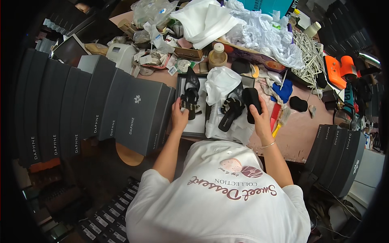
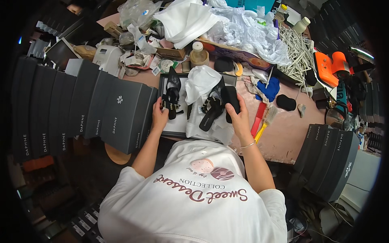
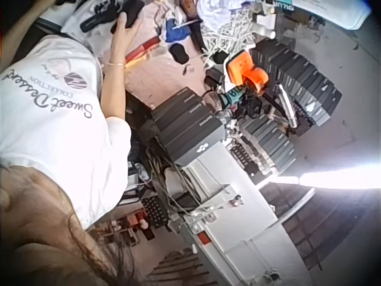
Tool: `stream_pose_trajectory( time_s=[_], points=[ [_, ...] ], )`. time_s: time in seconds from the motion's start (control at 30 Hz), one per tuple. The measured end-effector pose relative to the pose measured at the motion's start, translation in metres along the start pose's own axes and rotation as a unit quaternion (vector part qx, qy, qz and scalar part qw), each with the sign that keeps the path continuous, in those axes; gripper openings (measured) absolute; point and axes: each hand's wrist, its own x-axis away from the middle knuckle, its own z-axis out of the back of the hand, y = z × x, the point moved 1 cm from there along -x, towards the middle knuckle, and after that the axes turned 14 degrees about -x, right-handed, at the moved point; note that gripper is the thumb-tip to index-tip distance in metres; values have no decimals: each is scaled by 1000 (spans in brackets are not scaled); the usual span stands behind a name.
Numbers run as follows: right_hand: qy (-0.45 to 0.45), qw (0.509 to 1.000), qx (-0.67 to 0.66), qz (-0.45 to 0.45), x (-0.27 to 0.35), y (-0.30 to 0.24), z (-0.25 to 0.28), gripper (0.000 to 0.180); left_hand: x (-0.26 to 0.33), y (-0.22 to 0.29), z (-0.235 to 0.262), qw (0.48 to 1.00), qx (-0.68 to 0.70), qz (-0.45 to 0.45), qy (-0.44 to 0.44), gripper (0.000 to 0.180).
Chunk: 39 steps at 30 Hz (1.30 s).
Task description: Inspecting and packing a pair of black high-heeled shoes into a shoebox with tissue paper.
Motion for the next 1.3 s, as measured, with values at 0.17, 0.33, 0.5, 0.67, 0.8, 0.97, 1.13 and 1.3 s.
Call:
stream_pose_trajectory(
  time_s=[0.17, 0.33, 0.5, 0.67, 0.8, 0.97, 1.13, 1.3],
  points=[
    [-14, 997, -41, -62, 14, 9, 13, 57, -7, -20, -1, 992, -90, -8, -88, 81],
    [-19, 991, -102, -85, 24, 19, 6, 50, -10, 9, -15, 994, -79, 9, -69, 90],
    [-32, 969, -211, -126, 26, 12, -6, 45, -18, 7, -21, 992, -80, 62, -73, 74],
    [-29, 963, -232, -132, 38, -4, -5, 42, 9, 43, 17, 793, 517, 250, -204, 28],
    [-39, 983, -169, -59, 48, -4, -7, 41, 34, 99, 50, 731, 626, 197, -185, 34],
    [-108, 992, 24, 65, 63, -22, -22, 41, 40, 140, 54, 692, 679, 182, -164, 48],
    [-250, 879, 238, 330, 74, -62, -71, 44, 56, 156, 40, 724, 638, 168, -201, 58],
    [-323, 800, 366, 349, 74, -45, -87, 39, 59, 151, 39, 668, 666, 164, -289, 64]
  ],
)
